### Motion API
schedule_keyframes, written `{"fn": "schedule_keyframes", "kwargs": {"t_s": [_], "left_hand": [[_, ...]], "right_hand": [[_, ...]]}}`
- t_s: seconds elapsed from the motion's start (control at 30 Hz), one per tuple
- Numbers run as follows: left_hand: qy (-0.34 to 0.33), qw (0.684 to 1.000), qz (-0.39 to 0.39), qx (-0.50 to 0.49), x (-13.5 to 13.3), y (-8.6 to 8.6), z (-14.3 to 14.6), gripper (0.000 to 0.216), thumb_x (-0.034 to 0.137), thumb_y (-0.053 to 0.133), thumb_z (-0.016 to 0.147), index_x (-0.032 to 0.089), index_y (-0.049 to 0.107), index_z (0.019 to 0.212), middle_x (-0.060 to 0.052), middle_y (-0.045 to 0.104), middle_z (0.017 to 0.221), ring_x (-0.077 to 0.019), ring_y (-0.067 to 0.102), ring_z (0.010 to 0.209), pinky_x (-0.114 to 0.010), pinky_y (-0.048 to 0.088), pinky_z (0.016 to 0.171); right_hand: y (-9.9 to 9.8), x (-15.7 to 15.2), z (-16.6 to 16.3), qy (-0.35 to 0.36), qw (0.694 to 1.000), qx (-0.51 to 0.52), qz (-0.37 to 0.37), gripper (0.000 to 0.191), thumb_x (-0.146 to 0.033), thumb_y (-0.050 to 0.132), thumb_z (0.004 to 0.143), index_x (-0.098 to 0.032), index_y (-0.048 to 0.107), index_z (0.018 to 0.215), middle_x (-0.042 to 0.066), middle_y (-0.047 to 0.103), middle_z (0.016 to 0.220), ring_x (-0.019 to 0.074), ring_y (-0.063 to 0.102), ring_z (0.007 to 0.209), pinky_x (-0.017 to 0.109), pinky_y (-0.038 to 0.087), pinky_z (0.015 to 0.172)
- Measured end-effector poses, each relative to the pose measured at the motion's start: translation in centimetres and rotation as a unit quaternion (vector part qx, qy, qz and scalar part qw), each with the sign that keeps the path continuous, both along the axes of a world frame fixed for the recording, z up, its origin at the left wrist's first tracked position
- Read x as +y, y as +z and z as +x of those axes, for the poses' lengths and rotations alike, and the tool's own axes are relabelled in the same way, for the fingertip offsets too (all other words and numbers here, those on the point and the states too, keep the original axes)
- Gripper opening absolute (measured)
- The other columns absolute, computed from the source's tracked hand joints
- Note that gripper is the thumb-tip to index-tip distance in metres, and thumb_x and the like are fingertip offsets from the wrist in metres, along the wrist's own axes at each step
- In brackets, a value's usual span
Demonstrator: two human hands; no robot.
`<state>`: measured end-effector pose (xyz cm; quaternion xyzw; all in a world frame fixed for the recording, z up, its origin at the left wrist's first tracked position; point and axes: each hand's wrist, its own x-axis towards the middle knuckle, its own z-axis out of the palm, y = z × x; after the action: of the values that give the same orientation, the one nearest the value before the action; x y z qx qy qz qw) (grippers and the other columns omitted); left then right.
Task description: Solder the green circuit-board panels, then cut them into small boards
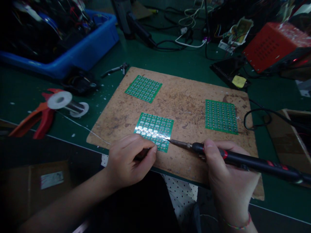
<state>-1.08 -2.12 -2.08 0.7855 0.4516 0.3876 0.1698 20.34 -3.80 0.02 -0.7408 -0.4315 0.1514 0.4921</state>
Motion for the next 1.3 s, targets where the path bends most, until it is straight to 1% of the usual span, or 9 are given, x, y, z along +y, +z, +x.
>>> {"fn": "schedule_keyframes", "kwargs": {"t_s": [0.2,0.33,0.47,0.57,0.73,0.87,1.03,1.17,1.3], "left_hand": [[0.001,1.0,-0.011,0.01,0.01,-0.26,0.06,0.007,0.014,0.062,0.079,0.018,0.062,0.073,0.001,0.056,0.066,-0.012,0.051,0.062,-0.029,0.038,0.059],[-0.002,1.0,-0.01,0.012,0.01,-0.1,0.07,0.007,0.014,0.062,0.079,0.017,0.062,0.073,0.001,0.057,0.066,-0.0118,0.052,0.062,-0.029,0.038,0.059],[-0.004,0.999,0.007,-0.033,-0.15,0.19,-0.09,0.005,0.012,0.064,0.077,0.017,0.064,0.076,0.001,0.059,0.065,-0.0112,0.052,0.061,-0.028,0.039,0.059],[0.002,0.998,0.013,-0.063,-0.24,0.42,-0.21,0.005,0.011,0.064,0.076,0.016,0.064,0.075,0.001,0.059,0.064,-0.0111,0.052,0.06,-0.028,0.039,0.058],[0.001,0.998,0.01,-0.063,-0.15,0.6,-0.29,0.009,0.012,0.06,0.078,0.016,0.062,0.07,0.001,0.056,0.06,-0.0107,0.049,0.058,-0.028,0.038,0.057],[0.014,0.999,0.008,-0.034,-0.06,0.45,-0.31,0.011,0.014,0.06,0.078,0.016,0.06,0.067,0.001,0.054,0.059,-0.0111,0.048,0.058,-0.028,0.036,0.056],[0.019,1.0,0.011,-0.02,-0.09,0.18,-0.27,0.012,0.014,0.061,0.077,0.016,0.061,0.066,0.001,0.053,0.059,-0.0112,0.048,0.058,-0.029,0.035,0.057],[0.016,1.0,0.012,-0.02,-0.08,-0.04,-0.23,0.009,0.014,0.062,0.077,0.016,0.062,0.068,0.001,0.054,0.06,-0.0111,0.049,0.058,-0.028,0.036,0.057],[0.016,1.0,0.014,-0.018,-0.09,-0.15,-0.17,0.011,0.014,0.06,0.078,0.017,0.062,0.068,0.001,0.054,0.06,-0.0109,0.048,0.058,-0.028,0.035,0.056]], "right_hand": [[0.02,-0.04,0.13,0.006,1.0,-0.014,-0.009,0.021,-0.04,0.074,0.073,-0.022,0.066,0.066,-0.004,0.062,0.06,0.0089,0.053,0.052,0.023,0.039,0.049],[0.07,0.07,0.07,0.004,1.0,-0.016,-0.006,0.02,-0.04,0.074,0.073,-0.022,0.067,0.067,-0.003,0.062,0.06,0.0091,0.055,0.054,0.023,0.04,0.051],[0.0,0.13,0.02,0.003,1.0,-0.008,-0.004,0.021,-0.04,0.075,0.072,-0.021,0.067,0.066,-0.003,0.063,0.061,0.0097,0.054,0.053,0.024,0.039,0.049],[-0.08,0.09,0.14,-0.004,1.0,0.018,0.004,0.024,-0.043,0.074,0.072,-0.021,0.066,0.067,-0.003,0.062,0.059,0.0105,0.053,0.052,0.025,0.038,0.049],[-0.13,0.03,0.29,-0.011,0.999,0.051,0.007,0.024,-0.042,0.076,0.07,-0.02,0.066,0.067,-0.003,0.06,0.059,0.0111,0.052,0.051,0.027,0.038,0.05],[-0.04,-0.09,0.24,0.002,0.999,0.042,0.016,0.023,-0.041,0.077,0.069,-0.02,0.066,0.065,-0.003,0.06,0.058,0.0103,0.051,0.05,0.026,0.036,0.048],[-0.01,-0.25,0.21,0.025,0.999,0.027,0.012,0.021,-0.039,0.077,0.07,-0.021,0.067,0.066,-0.003,0.063,0.06,0.0106,0.054,0.051,0.025,0.039,0.048],[0.01,-0.27,0.23,0.035,0.999,-0.013,0.002,0.02,-0.037,0.077,0.07,-0.021,0.066,0.065,-0.003,0.063,0.059,0.0097,0.053,0.051,0.023,0.039,0.048],[-0.03,-0.21,0.27,0.046,0.998,-0.049,0.01,0.019,-0.037,0.076,0.071,-0.022,0.067,0.065,-0.004,0.062,0.058,0.0095,0.053,0.051,0.023,0.039,0.048]]}}
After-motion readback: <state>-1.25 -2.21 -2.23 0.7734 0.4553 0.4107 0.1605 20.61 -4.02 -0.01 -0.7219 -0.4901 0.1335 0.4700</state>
